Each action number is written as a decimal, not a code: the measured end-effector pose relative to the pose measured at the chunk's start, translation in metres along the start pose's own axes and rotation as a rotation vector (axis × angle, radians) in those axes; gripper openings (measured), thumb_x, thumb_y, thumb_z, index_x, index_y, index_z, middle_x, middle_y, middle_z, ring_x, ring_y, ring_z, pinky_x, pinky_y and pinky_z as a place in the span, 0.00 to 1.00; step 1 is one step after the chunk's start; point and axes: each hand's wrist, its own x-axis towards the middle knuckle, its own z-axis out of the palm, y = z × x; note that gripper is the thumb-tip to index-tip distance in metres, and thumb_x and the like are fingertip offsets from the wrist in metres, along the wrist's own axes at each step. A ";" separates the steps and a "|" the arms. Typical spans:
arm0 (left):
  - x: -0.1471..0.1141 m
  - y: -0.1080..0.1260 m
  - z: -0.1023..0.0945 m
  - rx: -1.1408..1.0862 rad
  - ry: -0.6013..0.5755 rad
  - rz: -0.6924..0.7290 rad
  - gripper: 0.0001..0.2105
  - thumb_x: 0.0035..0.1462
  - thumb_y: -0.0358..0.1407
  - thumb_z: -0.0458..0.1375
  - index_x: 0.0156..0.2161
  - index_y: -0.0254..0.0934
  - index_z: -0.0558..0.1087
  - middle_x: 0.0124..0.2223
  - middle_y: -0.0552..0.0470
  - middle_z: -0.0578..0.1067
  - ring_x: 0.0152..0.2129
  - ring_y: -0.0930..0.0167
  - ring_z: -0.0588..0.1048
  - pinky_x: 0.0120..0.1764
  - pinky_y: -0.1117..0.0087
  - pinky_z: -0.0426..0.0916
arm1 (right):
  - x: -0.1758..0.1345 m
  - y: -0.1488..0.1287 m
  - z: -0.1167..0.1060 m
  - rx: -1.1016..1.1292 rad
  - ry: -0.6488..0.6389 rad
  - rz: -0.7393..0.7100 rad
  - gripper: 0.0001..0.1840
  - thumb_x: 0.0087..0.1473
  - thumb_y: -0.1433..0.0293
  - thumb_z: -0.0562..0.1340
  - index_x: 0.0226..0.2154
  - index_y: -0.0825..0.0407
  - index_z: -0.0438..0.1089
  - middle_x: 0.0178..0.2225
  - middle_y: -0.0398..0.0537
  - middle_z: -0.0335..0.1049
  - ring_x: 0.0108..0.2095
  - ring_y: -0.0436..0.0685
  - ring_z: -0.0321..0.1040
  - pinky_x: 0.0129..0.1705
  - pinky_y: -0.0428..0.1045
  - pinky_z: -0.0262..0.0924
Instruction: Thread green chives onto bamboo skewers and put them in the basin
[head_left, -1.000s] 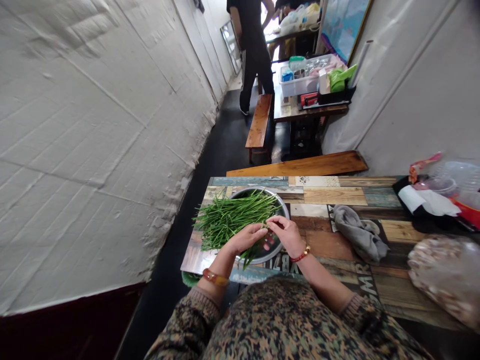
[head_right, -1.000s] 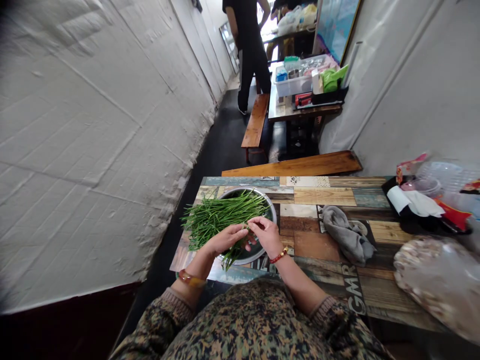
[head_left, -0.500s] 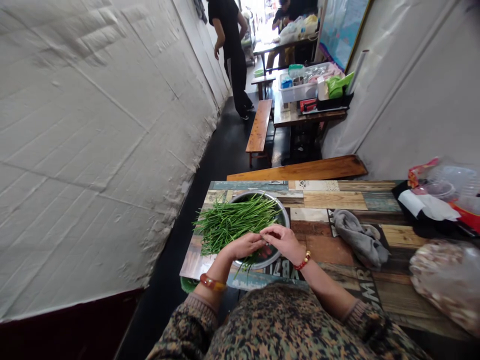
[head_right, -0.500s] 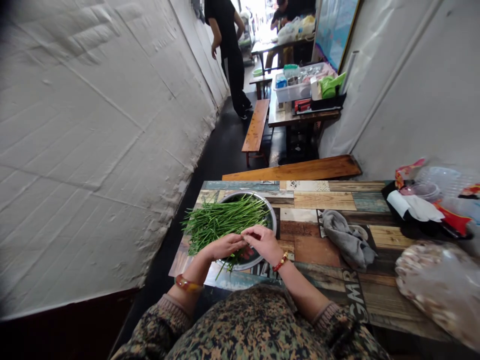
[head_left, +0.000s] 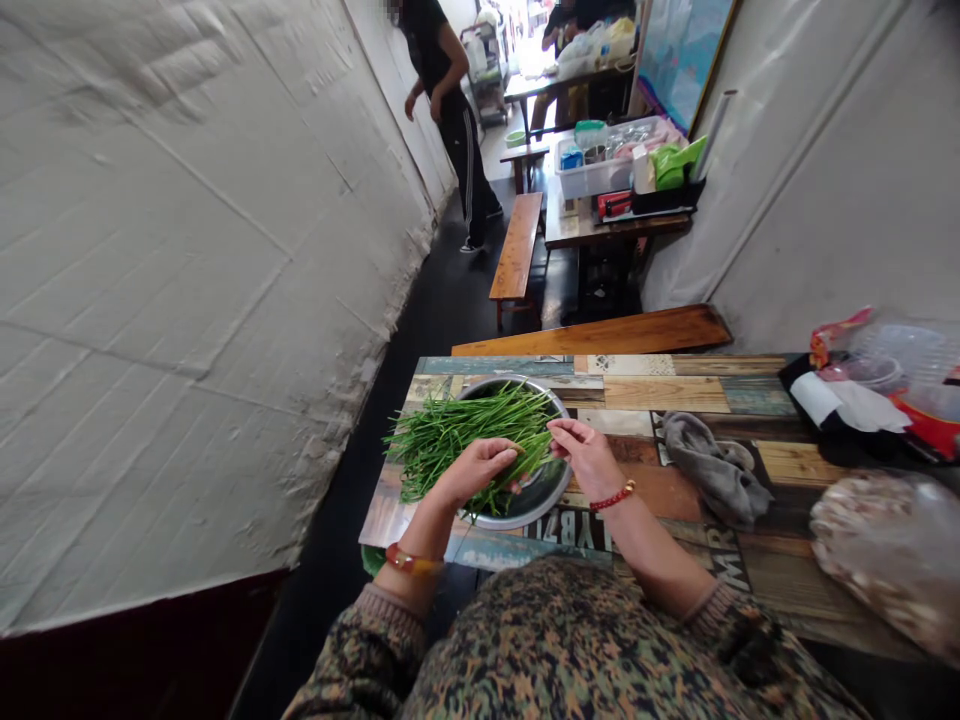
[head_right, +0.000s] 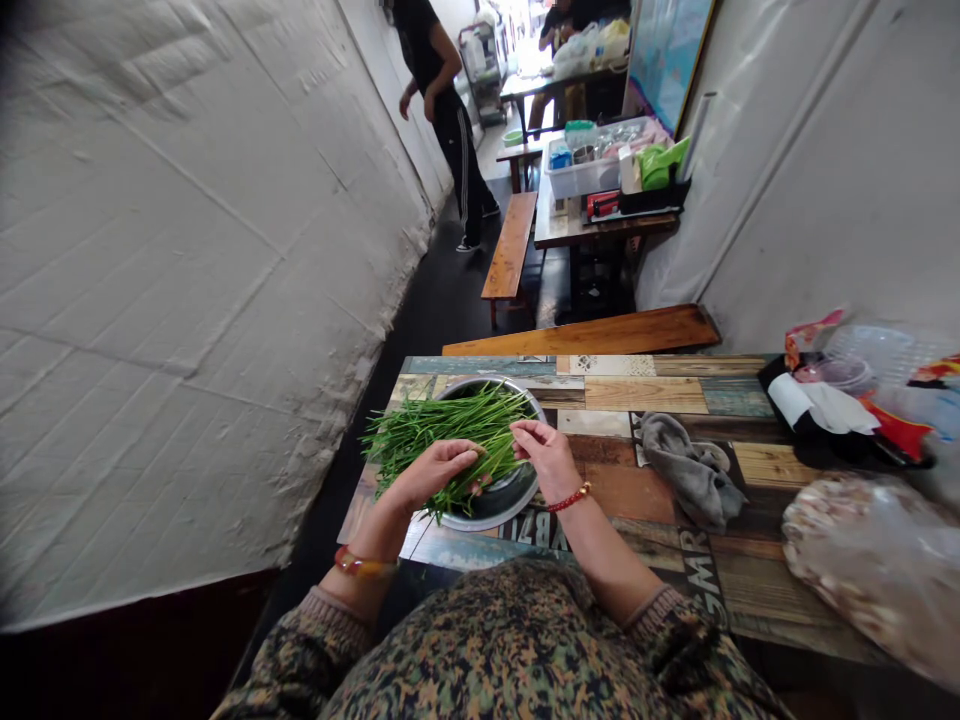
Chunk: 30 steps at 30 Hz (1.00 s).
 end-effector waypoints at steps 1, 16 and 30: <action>-0.004 0.001 -0.003 0.004 -0.008 -0.006 0.20 0.53 0.49 0.59 0.40 0.31 0.72 0.30 0.49 0.78 0.21 0.73 0.74 0.28 0.72 0.67 | 0.001 -0.003 -0.001 0.034 0.011 -0.002 0.18 0.36 0.60 0.73 0.30 0.53 0.76 0.23 0.41 0.70 0.23 0.46 0.63 0.25 0.43 0.60; 0.005 -0.001 -0.037 0.602 0.464 0.317 0.17 0.56 0.42 0.55 0.45 0.34 0.76 0.47 0.43 0.77 0.46 0.63 0.73 0.52 0.61 0.65 | 0.015 -0.015 -0.034 -0.335 0.072 -0.216 0.20 0.42 0.55 0.68 0.33 0.53 0.75 0.27 0.45 0.73 0.26 0.51 0.67 0.29 0.46 0.64; 0.041 0.012 0.035 0.396 -0.037 0.205 0.16 0.61 0.45 0.49 0.35 0.33 0.69 0.22 0.58 0.65 0.19 0.76 0.62 0.27 0.74 0.61 | 0.000 -0.020 -0.012 -0.326 -0.033 -0.242 0.17 0.47 0.57 0.65 0.34 0.53 0.75 0.27 0.45 0.74 0.26 0.51 0.69 0.31 0.47 0.66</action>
